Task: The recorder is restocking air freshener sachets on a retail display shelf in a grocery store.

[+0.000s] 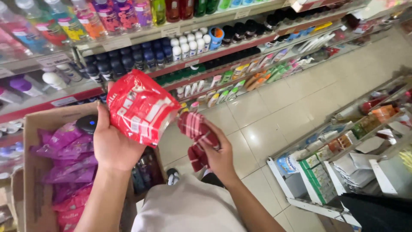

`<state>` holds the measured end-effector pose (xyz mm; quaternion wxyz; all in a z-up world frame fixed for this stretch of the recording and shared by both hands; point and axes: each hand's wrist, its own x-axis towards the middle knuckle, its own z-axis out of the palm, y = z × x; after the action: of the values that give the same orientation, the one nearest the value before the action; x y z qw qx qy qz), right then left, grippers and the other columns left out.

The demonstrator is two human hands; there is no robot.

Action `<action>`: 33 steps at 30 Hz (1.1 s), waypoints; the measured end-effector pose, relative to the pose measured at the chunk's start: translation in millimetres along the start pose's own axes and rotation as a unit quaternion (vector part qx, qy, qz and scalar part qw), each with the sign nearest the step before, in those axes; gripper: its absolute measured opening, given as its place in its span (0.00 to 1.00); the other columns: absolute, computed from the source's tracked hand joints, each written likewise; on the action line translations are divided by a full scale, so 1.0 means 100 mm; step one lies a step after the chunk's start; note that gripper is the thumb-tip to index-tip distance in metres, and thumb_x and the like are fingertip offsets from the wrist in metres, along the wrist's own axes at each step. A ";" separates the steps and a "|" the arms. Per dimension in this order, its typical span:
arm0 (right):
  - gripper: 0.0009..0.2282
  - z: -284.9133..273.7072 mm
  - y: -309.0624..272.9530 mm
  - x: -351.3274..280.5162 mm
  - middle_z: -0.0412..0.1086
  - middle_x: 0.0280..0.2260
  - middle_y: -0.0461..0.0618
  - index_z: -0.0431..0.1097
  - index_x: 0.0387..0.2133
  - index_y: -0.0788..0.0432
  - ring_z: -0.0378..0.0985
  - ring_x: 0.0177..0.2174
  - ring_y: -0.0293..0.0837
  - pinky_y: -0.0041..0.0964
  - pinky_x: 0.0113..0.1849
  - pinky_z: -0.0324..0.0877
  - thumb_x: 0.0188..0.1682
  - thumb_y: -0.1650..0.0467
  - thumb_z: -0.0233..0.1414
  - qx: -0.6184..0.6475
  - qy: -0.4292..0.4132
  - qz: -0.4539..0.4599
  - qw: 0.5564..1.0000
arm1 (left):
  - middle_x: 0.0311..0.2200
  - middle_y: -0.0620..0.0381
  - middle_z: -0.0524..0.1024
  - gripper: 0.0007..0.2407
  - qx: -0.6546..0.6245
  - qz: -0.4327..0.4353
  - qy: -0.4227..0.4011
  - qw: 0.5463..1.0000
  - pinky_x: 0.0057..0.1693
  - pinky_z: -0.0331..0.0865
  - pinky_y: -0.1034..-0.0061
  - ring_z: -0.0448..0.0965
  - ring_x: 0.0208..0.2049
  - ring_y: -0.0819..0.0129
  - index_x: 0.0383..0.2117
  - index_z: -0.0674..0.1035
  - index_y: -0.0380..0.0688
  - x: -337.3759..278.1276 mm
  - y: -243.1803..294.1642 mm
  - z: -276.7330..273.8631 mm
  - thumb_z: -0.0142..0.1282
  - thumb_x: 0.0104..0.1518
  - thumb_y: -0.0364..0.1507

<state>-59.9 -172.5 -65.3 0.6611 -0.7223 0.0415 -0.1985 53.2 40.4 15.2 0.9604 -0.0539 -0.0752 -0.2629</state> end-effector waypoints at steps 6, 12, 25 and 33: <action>0.29 -0.07 -0.37 -0.10 0.62 0.62 0.58 0.61 0.63 0.58 0.70 0.59 0.46 0.40 0.59 0.69 0.46 0.78 0.61 0.005 0.037 -0.084 0.996 | 0.64 0.52 0.69 0.25 0.190 0.056 0.175 0.964 0.70 0.59 0.50 0.68 0.65 0.53 0.64 0.68 0.44 0.06 -0.21 0.01 0.39 0.66 0.47; 0.34 0.03 -0.77 0.09 0.59 0.64 0.60 0.64 0.59 0.57 0.69 0.59 0.58 0.45 0.59 0.68 0.36 0.74 0.69 -0.191 -0.109 -0.267 0.938 | 0.50 0.52 0.78 0.17 0.210 0.024 0.254 0.944 0.57 0.73 0.63 0.78 0.52 0.59 0.56 0.73 0.42 -0.02 -0.65 -0.20 0.56 0.61 0.31; 0.31 -0.34 -0.68 0.23 0.65 0.56 0.52 0.70 0.55 0.53 0.68 0.49 0.56 0.48 0.51 0.68 0.34 0.74 0.68 -0.322 -0.118 -0.278 0.897 | 0.41 0.55 0.80 0.13 0.360 0.066 0.266 0.892 0.49 0.74 0.64 0.80 0.42 0.62 0.48 0.76 0.42 0.19 -1.21 -0.02 0.60 0.57 0.22; 0.31 -0.68 -0.61 0.54 0.63 0.49 0.55 0.70 0.54 0.59 0.68 0.47 0.55 0.44 0.47 0.70 0.31 0.78 0.64 -0.291 -0.046 -0.188 0.937 | 0.45 0.58 0.80 0.16 0.342 0.087 0.288 0.890 0.52 0.77 0.70 0.83 0.46 0.68 0.49 0.76 0.44 0.41 -1.57 -0.07 0.60 0.53 0.21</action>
<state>-45.9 -246.5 9.5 0.3735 -0.8863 -0.0700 -0.2648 7.8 -115.4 25.9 0.9180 0.3493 0.1250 -0.1400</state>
